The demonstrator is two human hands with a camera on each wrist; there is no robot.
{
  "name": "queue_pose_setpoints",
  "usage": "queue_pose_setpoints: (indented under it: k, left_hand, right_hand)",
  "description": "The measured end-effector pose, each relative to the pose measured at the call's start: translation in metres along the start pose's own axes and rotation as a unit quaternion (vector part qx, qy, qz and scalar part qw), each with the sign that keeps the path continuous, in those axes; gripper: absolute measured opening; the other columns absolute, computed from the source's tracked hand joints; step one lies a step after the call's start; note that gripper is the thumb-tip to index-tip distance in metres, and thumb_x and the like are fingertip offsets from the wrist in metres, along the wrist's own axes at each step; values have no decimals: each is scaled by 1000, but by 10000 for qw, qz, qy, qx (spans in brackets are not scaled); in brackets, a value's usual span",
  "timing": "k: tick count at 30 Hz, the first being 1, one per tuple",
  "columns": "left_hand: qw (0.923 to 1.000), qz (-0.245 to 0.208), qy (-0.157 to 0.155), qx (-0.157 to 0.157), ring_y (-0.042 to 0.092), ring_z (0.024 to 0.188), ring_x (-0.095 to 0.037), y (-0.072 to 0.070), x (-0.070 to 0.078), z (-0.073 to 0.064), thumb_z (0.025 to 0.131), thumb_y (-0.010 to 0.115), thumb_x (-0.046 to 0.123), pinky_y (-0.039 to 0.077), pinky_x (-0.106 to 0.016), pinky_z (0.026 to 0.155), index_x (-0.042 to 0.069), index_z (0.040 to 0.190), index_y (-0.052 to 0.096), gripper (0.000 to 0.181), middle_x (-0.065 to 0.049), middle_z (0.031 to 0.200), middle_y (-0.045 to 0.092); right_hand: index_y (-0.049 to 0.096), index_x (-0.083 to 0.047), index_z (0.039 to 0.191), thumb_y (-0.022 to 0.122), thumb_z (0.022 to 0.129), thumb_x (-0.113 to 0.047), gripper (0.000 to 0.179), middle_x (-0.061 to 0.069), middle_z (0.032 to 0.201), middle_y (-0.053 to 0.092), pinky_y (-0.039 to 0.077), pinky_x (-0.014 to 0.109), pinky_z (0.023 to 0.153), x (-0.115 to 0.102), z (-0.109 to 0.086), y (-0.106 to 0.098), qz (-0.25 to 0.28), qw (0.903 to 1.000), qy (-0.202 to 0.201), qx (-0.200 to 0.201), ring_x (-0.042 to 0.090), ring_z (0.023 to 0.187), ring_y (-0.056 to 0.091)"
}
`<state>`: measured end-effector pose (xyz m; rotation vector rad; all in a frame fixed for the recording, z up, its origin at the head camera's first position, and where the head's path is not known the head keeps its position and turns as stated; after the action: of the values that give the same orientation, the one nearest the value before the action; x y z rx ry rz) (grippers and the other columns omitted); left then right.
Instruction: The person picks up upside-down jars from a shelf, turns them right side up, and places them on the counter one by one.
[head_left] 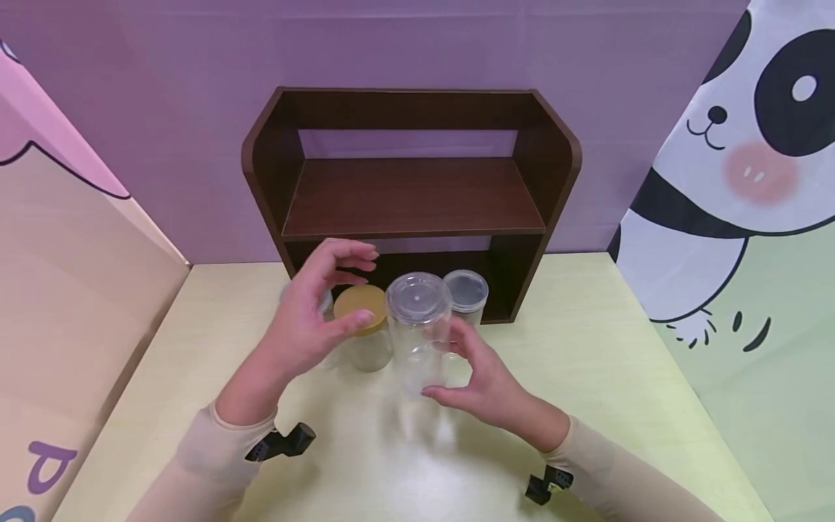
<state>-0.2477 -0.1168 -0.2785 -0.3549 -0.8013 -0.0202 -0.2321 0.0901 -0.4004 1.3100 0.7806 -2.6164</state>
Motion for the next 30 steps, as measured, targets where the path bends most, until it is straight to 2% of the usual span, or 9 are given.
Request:
queue_pose_setpoints:
  k: [1, 4, 10, 13, 18, 25, 30]
  left_hand:
    - [9997, 61, -59, -220, 59, 132, -29, 8, 0, 0, 93, 81, 69, 53, -33, 108, 5, 149, 58, 88, -11, 147, 60]
    - [9974, 148, -204, -678, 57, 136, -25, 25, -2, -2, 90, 85, 66, 54, -35, 111, 9, 153, 56, 90, -7, 150, 59]
    - [9921, 323, -542, -1088, 57, 135, -17, 44, -8, -5, 86, 98, 34, 52, -44, 112, 16, 155, 58, 82, 6, 147, 60]
    - [9898, 407, -685, -1180, 58, 133, -14, 49, -10, -5, 84, 98, 22, 52, -46, 112, 21, 155, 60, 81, 11, 146, 60]
    - [9887, 518, -742, -1197, 59, 128, -13, 51, -10, -6, 84, 99, 24, 55, -46, 108, 25, 152, 63, 77, 12, 143, 62]
    - [9894, 648, -579, -1167, 61, 125, -12, 49, -9, -5, 84, 99, 26, 56, -40, 106, 24, 150, 66, 74, 12, 141, 64]
    - [9885, 681, -620, -1197, 61, 126, -12, 46, -8, -5, 86, 98, 29, 56, -44, 108, 25, 150, 66, 72, 13, 142, 64]
  right_hand:
    - [43, -5, 158, 98, 80, 4, 96, 19, 147, 65, 53, 46, 118, 0, 0, 1, -47, 10000, -10, -6, 34, 137, 64]
    - [43, -5, 157, 98, 80, 3, 95, 18, 145, 67, 55, 49, 116, 0, -1, 3, -146, 9999, -33, -37, 35, 134, 66]
    - [44, -5, 157, 99, 79, 2, 96, 15, 145, 65, 56, 56, 113, 1, -2, 7, -253, 9995, -108, -137, 34, 130, 67]
    - [45, -4, 157, 99, 79, 1, 95, 15, 146, 63, 56, 52, 114, 0, -2, 9, -344, 9991, -166, -193, 33, 130, 66]
    - [46, -4, 156, 100, 79, 0, 93, 14, 145, 63, 56, 48, 114, 0, -2, 10, -467, 9983, -243, -238, 32, 128, 67]
    - [47, -2, 154, 100, 79, 1, 92, 16, 142, 64, 58, 49, 111, -2, -1, 9, -516, 9977, -360, -252, 32, 125, 68]
    - [48, -3, 155, 100, 78, -1, 92, 15, 144, 65, 56, 44, 113, 0, -3, 7, -556, 9976, -304, -268, 30, 130, 65]
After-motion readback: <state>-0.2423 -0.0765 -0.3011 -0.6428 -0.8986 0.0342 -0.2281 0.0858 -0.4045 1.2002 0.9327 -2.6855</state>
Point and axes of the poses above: each hand's wrist, its own z-axis towards the middle knuckle, its own y-axis out of the palm, x = y × z, the point moved 10 cm from there along z, towards the middle knuckle
